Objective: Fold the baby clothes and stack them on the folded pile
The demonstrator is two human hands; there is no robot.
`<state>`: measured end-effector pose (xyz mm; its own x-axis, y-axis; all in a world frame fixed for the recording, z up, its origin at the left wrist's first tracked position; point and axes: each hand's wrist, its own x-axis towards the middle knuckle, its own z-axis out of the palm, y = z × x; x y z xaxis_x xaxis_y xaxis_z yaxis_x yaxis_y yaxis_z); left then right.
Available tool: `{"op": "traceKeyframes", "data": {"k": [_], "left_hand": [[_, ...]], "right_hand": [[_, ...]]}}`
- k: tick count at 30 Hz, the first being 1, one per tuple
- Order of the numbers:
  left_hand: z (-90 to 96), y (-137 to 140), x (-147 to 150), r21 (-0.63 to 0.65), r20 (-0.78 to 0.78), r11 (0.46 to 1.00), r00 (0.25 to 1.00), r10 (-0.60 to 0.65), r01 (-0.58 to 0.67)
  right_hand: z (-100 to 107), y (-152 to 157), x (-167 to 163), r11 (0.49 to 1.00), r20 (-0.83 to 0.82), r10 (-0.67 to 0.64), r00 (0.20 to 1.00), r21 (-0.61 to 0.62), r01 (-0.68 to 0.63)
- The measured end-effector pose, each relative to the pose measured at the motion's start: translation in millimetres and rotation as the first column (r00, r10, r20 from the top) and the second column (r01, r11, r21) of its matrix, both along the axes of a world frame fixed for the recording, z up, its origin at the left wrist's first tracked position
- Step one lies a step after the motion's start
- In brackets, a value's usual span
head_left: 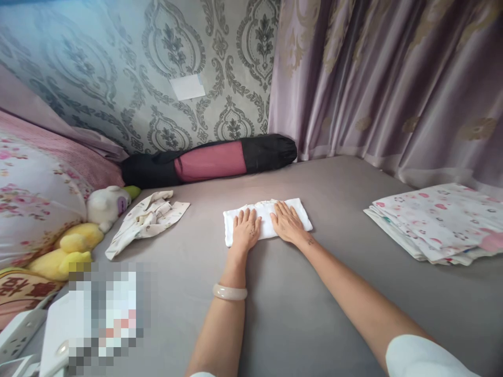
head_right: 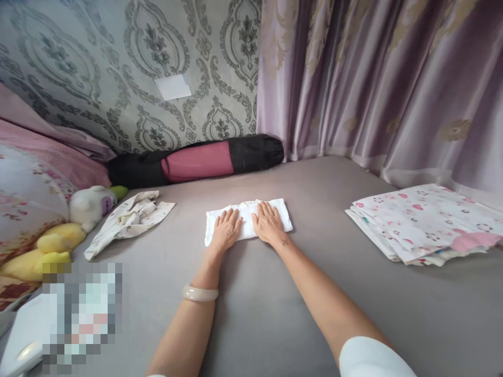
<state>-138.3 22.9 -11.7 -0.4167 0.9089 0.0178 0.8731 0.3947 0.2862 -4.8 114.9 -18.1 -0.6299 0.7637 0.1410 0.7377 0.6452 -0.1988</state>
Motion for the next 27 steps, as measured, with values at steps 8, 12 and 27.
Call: {"op": "traceKeyframes", "data": {"k": [8, 12, 27], "left_hand": [[1.6, 0.1, 0.1, -0.03, -0.012, 1.0, 1.0, -0.011, 0.011], [1.4, 0.4, -0.7, -0.02, -0.003, 1.0, 1.0, -0.013, 0.013], [-0.4, 0.9, -1.0, 0.008, 0.021, 1.0, 1.0, -0.018, 0.018]], "right_hand": [[-3.2, -1.1, -1.6, 1.0, 0.007, -0.004, 1.0, 0.001, 0.004], [2.8, 1.9, 0.1, 0.997, 0.027, 0.009, 1.0, -0.077, -0.007], [-2.4, 15.6, 23.7, 0.997, 0.085, -0.072, 0.994, 0.002, 0.072]]}}
